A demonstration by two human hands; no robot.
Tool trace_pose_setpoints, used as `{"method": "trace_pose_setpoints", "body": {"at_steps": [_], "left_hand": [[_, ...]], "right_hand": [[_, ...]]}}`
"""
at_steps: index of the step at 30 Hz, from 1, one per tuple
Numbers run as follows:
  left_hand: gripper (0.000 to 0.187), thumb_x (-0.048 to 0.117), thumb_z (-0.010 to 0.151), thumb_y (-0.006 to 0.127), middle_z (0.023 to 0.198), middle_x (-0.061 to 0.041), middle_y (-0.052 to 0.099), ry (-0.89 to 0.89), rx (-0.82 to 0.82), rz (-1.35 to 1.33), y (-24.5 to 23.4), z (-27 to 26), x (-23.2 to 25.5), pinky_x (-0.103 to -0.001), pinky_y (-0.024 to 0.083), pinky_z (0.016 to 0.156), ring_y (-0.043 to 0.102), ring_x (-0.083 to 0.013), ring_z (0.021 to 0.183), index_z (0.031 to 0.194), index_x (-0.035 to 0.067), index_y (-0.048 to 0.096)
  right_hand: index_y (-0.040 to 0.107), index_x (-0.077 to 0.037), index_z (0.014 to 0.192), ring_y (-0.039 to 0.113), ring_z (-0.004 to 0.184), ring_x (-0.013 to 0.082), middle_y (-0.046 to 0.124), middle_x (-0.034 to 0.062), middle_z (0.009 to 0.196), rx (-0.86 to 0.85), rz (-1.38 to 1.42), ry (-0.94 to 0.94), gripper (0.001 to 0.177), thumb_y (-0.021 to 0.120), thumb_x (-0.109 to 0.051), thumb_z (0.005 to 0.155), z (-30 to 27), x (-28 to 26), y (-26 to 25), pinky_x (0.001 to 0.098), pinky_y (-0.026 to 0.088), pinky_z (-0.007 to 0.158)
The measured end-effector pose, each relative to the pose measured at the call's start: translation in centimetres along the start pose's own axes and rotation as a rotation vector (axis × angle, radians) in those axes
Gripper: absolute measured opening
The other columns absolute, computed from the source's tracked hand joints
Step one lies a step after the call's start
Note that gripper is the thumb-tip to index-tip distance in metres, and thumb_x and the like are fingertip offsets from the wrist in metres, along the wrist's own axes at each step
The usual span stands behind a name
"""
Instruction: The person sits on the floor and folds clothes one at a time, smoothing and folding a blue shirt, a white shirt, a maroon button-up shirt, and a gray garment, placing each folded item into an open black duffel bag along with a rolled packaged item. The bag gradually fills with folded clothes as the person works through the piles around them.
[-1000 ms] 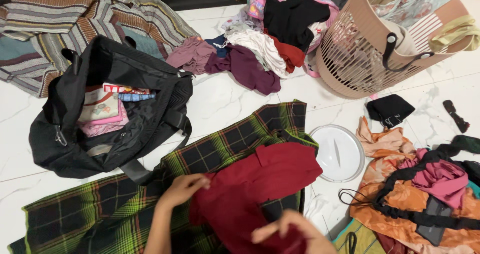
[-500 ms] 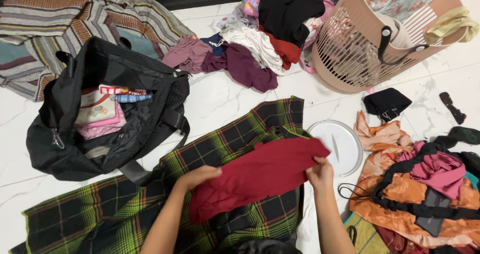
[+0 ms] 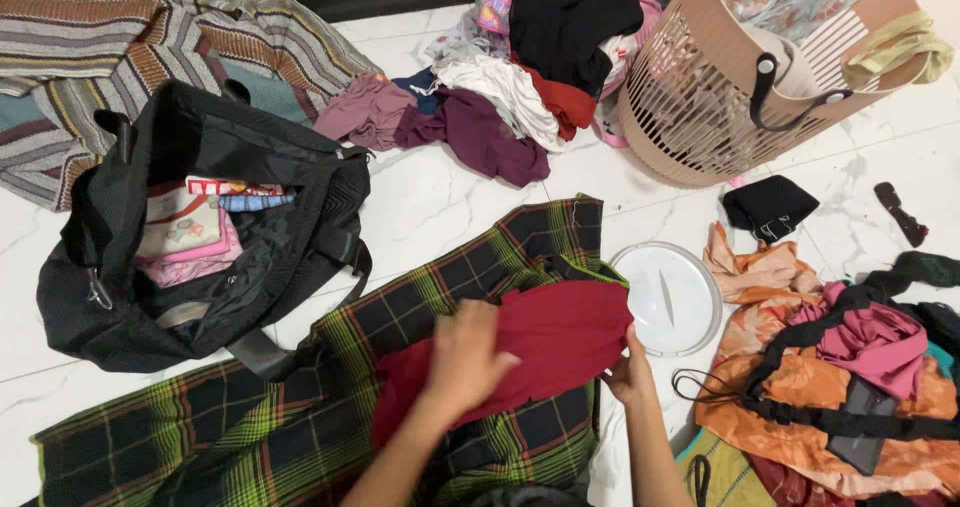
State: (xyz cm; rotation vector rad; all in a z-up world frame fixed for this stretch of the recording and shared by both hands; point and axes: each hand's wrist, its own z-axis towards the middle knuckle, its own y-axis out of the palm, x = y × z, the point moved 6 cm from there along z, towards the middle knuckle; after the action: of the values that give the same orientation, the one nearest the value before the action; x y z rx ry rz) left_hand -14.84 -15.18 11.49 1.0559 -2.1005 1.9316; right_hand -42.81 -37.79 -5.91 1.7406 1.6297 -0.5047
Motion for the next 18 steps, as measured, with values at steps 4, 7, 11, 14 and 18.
{"method": "trace_pose_setpoints", "body": {"at_steps": [4, 7, 11, 14, 18], "left_hand": [[0.111, 0.071, 0.085, 0.065, 0.164, -0.028, 0.018, 0.303, 0.158, 0.077, 2.1, 0.9, 8.9, -0.070, 0.013, 0.114, 0.012, -0.0402, 0.154, 0.156, -0.004, 0.025], [0.117, 0.073, 0.080, 0.066, 0.166, -0.029, 0.011, 0.241, 0.028, 0.182, 5.1, 1.7, 10.4, -0.074, 0.007, 0.113, 0.005, -0.0415, 0.155, 0.159, 0.000, 0.021], [0.124, 0.075, 0.073, 0.068, 0.166, -0.029, 0.009, 0.212, 0.072, 0.278, 7.7, 1.5, 10.6, -0.074, 0.006, 0.114, 0.003, -0.0411, 0.155, 0.160, 0.000, 0.021], [0.128, 0.077, 0.072, 0.068, 0.167, -0.027, 0.013, 0.192, 0.091, 0.362, 10.1, 0.4, 10.5, -0.071, 0.005, 0.115, 0.005, -0.0400, 0.155, 0.157, -0.006, 0.023], [0.115, 0.067, 0.082, 0.070, 0.164, -0.029, 0.021, 0.242, -0.205, 0.193, 14.1, -3.0, 10.7, -0.068, 0.003, 0.119, 0.012, -0.0459, 0.153, 0.157, -0.008, 0.026]], "right_hand": [[0.043, -0.025, 0.141, 0.054, 0.125, 0.0299, 0.054, 0.0087, 0.140, 0.089, 0.029, -0.082, 0.059, 0.073, -0.035, 0.091, 0.1, -0.5, -1.2, 0.0613, 0.042, 0.102], [0.052, -0.008, 0.139, 0.062, 0.119, 0.0344, 0.063, 0.0133, 0.136, -0.350, 0.230, 0.005, 0.050, 0.070, -0.025, 0.096, -1.0, -2.6, 1.5, 0.0580, 0.048, 0.099], [0.043, -0.011, 0.146, 0.065, 0.110, 0.0293, 0.063, 0.0156, 0.134, -0.297, 0.351, -0.213, 0.066, 0.062, -0.005, 0.084, -5.3, -7.3, 3.8, 0.0475, 0.052, 0.093], [0.035, -0.017, 0.154, 0.067, 0.099, 0.0241, 0.063, 0.0155, 0.132, -0.399, 0.055, -0.502, 0.088, 0.057, 0.008, 0.072, -11.3, -9.9, 8.8, 0.0403, 0.055, 0.083], [0.043, -0.009, 0.151, 0.068, 0.086, 0.0205, 0.064, 0.0161, 0.117, -0.824, -1.067, -0.723, 0.080, 0.075, 0.003, 0.078, -19.8, -4.0, 17.9, 0.0350, 0.059, 0.076]]}}
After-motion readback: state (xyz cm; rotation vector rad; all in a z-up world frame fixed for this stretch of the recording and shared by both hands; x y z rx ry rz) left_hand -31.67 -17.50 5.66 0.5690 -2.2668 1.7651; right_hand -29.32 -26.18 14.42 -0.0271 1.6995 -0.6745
